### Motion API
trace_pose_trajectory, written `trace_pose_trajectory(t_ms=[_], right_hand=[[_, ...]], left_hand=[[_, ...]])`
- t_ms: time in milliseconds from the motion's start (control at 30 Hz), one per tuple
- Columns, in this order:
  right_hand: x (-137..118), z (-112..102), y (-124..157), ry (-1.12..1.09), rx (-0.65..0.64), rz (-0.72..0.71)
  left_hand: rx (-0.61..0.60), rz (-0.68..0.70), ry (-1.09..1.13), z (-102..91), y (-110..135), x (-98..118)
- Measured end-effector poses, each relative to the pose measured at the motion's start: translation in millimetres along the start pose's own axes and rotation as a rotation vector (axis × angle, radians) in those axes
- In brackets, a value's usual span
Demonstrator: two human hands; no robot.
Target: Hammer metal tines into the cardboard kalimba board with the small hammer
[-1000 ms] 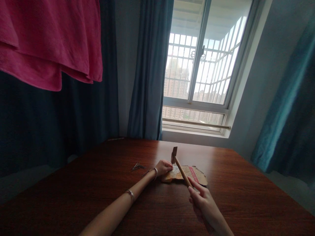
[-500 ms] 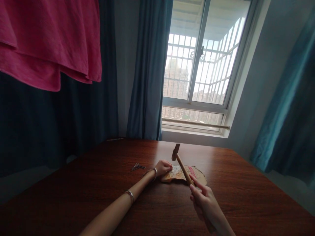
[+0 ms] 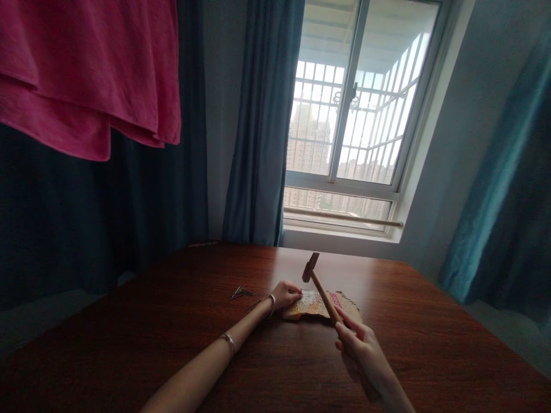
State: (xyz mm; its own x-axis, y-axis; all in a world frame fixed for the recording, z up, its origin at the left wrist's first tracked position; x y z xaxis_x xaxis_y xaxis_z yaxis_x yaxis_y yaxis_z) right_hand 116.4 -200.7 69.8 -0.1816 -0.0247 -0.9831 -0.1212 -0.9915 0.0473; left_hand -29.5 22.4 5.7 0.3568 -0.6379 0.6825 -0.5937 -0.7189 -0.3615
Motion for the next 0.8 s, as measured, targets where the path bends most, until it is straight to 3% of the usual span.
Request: trace_pose_trajectory(t_ms=[133,300,400,533,800], right_hand=[[4.3,-24.3,-15.0,0.195,0.125,-0.093],[2.7,-71.5,-26.0,0.703,0.336,-0.219],[5.6,-99.3,-30.1,0.949,0.411,-0.176],[13.3,-125.7,-33.8,1.102,0.447,-0.084],[17.0,-144.5,-30.7,1.245,0.46,0.019]], left_hand=[[-0.019,-0.03,-0.019,-0.1,0.4,2.0],[-0.004,-0.074,-0.068,-1.5,-0.4,0.1],[-0.044,-0.037,-0.13,-2.7,-1.4,-1.8],[-0.109,0.014,-0.247,-5.2,-0.1,2.3],[-0.205,0.075,-0.318,-8.2,5.2,19.2]])
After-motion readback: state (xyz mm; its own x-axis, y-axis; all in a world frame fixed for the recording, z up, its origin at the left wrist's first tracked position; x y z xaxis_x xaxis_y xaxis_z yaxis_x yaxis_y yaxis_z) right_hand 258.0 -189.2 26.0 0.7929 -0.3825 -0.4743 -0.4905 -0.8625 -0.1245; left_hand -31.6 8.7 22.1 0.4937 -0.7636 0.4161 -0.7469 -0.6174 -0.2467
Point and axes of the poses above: each hand's wrist, its own y-axis away from the middle knuckle, its own z-axis out of the palm, x = y × z, the point moved 3 cm from there along -y, towards the middle knuckle, and after that the axes turned 2 degrees about -z, right-handed, at the moved point
